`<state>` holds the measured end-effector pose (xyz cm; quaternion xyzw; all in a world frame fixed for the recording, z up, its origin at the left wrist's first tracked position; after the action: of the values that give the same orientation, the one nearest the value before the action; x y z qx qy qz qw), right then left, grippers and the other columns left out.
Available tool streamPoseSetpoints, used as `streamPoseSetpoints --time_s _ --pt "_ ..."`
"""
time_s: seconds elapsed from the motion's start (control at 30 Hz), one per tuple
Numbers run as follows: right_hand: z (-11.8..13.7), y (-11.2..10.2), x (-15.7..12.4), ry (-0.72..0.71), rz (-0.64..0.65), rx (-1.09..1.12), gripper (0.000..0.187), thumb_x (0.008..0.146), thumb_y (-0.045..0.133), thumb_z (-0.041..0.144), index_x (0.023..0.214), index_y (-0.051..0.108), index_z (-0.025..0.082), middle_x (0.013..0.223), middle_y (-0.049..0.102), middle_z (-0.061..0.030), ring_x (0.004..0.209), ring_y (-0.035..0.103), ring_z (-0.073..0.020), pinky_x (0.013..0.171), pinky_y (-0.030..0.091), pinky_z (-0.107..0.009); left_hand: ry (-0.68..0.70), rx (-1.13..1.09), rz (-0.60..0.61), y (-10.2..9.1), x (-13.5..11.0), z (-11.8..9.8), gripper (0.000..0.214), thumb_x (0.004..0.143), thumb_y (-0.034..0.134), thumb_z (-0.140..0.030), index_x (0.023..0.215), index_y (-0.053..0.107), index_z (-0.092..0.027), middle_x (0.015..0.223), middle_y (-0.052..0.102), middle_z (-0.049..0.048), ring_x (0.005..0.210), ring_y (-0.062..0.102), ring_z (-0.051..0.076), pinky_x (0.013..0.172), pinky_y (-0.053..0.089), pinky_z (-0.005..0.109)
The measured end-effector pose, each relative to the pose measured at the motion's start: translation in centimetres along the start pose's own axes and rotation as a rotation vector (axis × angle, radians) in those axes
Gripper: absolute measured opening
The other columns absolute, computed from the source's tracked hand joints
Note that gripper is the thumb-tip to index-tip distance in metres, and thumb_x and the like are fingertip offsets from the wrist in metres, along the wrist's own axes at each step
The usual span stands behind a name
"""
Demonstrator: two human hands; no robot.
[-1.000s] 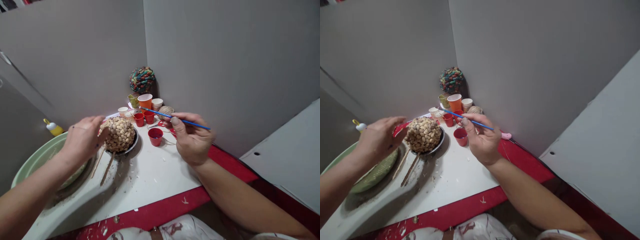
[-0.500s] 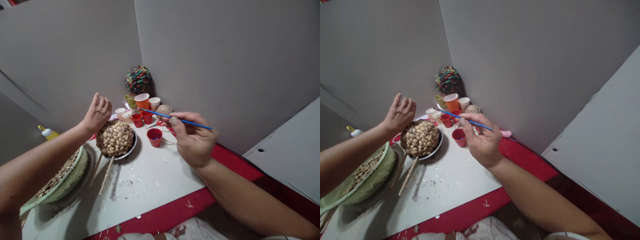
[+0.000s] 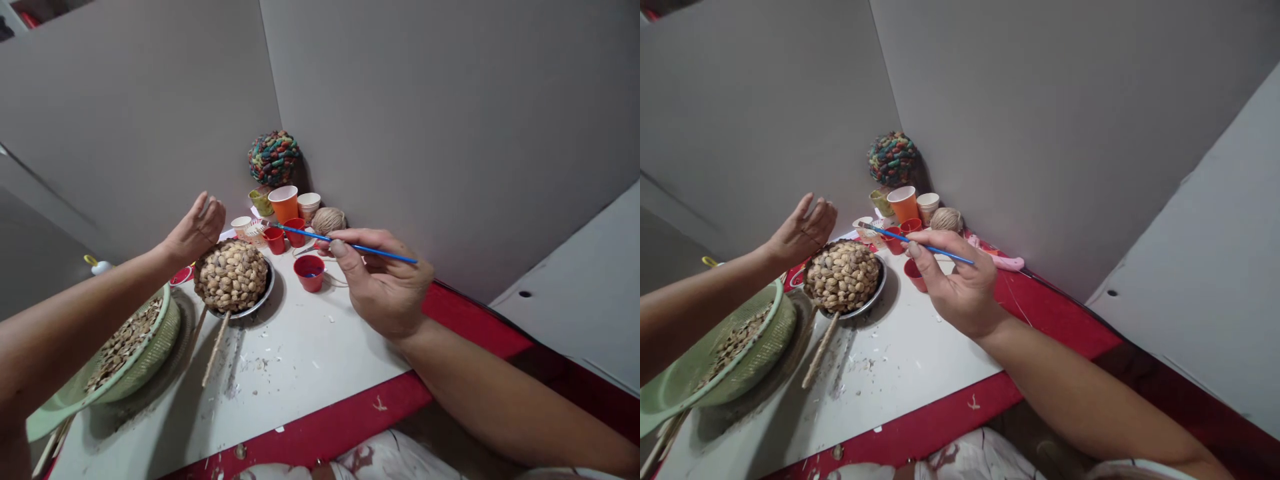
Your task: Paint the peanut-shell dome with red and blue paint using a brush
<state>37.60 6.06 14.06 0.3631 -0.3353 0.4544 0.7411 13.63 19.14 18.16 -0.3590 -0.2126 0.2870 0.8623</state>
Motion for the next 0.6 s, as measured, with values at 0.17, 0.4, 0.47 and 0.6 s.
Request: streamPoseSetpoints --time_s 0.17,0.4,0.47,0.6 --pt "0.8 0.2 0.1 -0.042 0.019 0.005 0.022 0.089 0.071 0.011 0.103 0.075 0.027 0.093 0.079 0.0019 0.083 0.077 -0.0131 0.079 0.064 -0.028 -0.026 0.009 0.099 0.2 -2.8 0.7 0.058 0.094 0.024 -0.005 0.144 0.054 -0.009 0.14 0.063 0.0219 0.146 0.046 0.034 0.124 0.028 0.062" --pt "0.0 0.5 -0.2 0.026 0.032 0.082 0.022 0.09 0.07 0.014 0.106 0.075 0.029 0.095 0.079 0.0013 0.087 0.077 -0.0148 0.081 0.064 -0.031 -0.405 0.063 0.166 -1.9 -7.0 5.6 0.052 0.094 0.032 -0.016 0.139 0.055 -0.005 0.125 0.068 0.0259 0.132 0.056 0.041 0.117 0.032 0.065" --pt "-0.1 0.5 -0.3 0.044 0.034 0.108 0.023 0.092 0.069 0.015 0.108 0.075 0.029 0.094 0.079 0.0019 0.084 0.077 -0.0134 0.08 0.064 -0.03 -0.586 -0.108 0.154 -2.3 -8.7 6.3 0.06 0.094 0.044 -0.035 0.147 0.046 -0.005 0.125 0.069 0.0274 0.123 0.062 0.043 0.105 0.046 0.062" --pt "0.0 0.6 -0.4 0.063 0.031 0.145 0.024 0.096 0.063 0.017 0.113 0.074 0.031 0.096 0.08 0.0026 0.081 0.076 -0.0107 0.078 0.065 -0.028 -0.955 -0.836 -0.025 -0.9 -12.1 4.1 0.096 0.087 0.056 -0.066 0.159 0.025 -0.012 0.136 0.063 0.0293 0.121 0.065 0.041 0.101 0.051 0.058"
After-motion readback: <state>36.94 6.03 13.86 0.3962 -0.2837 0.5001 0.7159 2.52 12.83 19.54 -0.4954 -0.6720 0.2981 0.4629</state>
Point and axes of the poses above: each hand's wrist, its own x-axis towards the middle knuckle, its own y-axis out of the palm, z = x × y, the point moved 9 cm from there along x, towards the middle knuckle
